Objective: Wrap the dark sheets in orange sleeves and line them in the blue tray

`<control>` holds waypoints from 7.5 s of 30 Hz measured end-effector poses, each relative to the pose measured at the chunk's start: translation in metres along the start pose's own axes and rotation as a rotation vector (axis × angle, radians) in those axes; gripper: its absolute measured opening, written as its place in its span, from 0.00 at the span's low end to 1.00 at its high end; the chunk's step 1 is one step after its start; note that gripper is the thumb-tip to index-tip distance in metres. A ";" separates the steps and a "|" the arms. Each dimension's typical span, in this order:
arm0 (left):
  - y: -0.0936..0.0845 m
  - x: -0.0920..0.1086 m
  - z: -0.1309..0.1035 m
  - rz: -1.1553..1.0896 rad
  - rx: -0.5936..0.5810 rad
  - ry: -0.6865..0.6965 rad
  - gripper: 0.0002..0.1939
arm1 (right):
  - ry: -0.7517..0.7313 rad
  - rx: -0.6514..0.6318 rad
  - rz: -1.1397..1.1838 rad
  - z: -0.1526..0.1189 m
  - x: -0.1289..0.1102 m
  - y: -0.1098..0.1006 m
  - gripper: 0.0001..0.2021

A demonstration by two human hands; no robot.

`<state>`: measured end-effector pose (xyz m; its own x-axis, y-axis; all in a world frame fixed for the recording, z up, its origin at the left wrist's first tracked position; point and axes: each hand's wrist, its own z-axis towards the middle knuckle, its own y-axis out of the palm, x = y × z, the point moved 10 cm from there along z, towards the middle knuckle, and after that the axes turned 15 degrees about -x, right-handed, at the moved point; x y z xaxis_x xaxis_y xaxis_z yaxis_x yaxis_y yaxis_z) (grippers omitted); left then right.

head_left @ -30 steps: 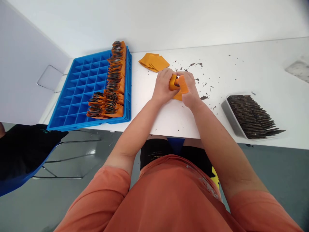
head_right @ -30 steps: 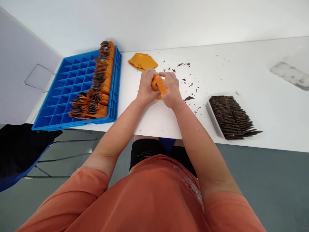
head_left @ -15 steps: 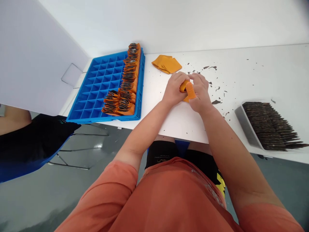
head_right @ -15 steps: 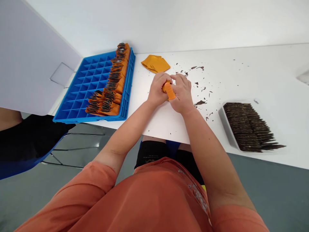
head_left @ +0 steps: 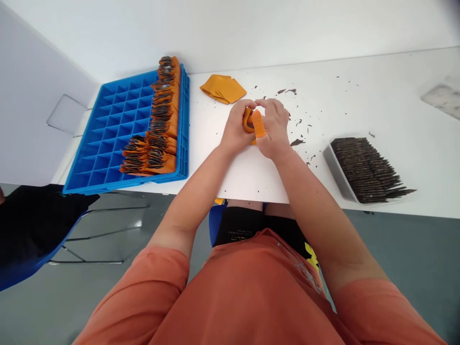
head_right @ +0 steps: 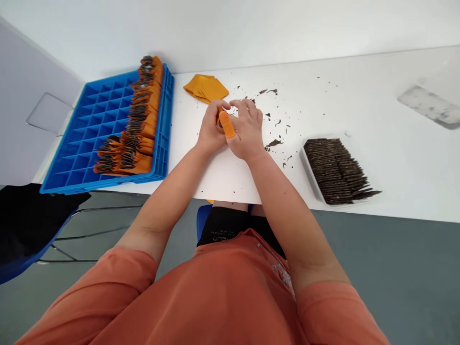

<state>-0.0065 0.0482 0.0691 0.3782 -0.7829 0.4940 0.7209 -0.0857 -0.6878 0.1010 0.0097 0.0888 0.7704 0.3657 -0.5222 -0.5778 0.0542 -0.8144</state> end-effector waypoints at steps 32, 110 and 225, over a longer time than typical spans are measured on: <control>-0.011 -0.018 0.003 -0.110 0.072 -0.103 0.35 | -0.074 0.074 -0.085 -0.002 0.002 -0.018 0.50; -0.020 -0.002 0.012 -0.046 0.007 -0.291 0.24 | 0.086 0.238 -0.043 -0.019 0.047 -0.054 0.44; 0.038 0.043 0.013 -0.805 -0.609 -0.087 0.33 | -0.086 0.033 -0.193 -0.073 0.002 -0.072 0.22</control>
<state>0.0446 0.0197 0.0710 -0.0316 -0.3082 0.9508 0.3706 -0.8871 -0.2752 0.1635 -0.0616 0.1281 0.8427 0.4233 -0.3326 -0.4313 0.1612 -0.8877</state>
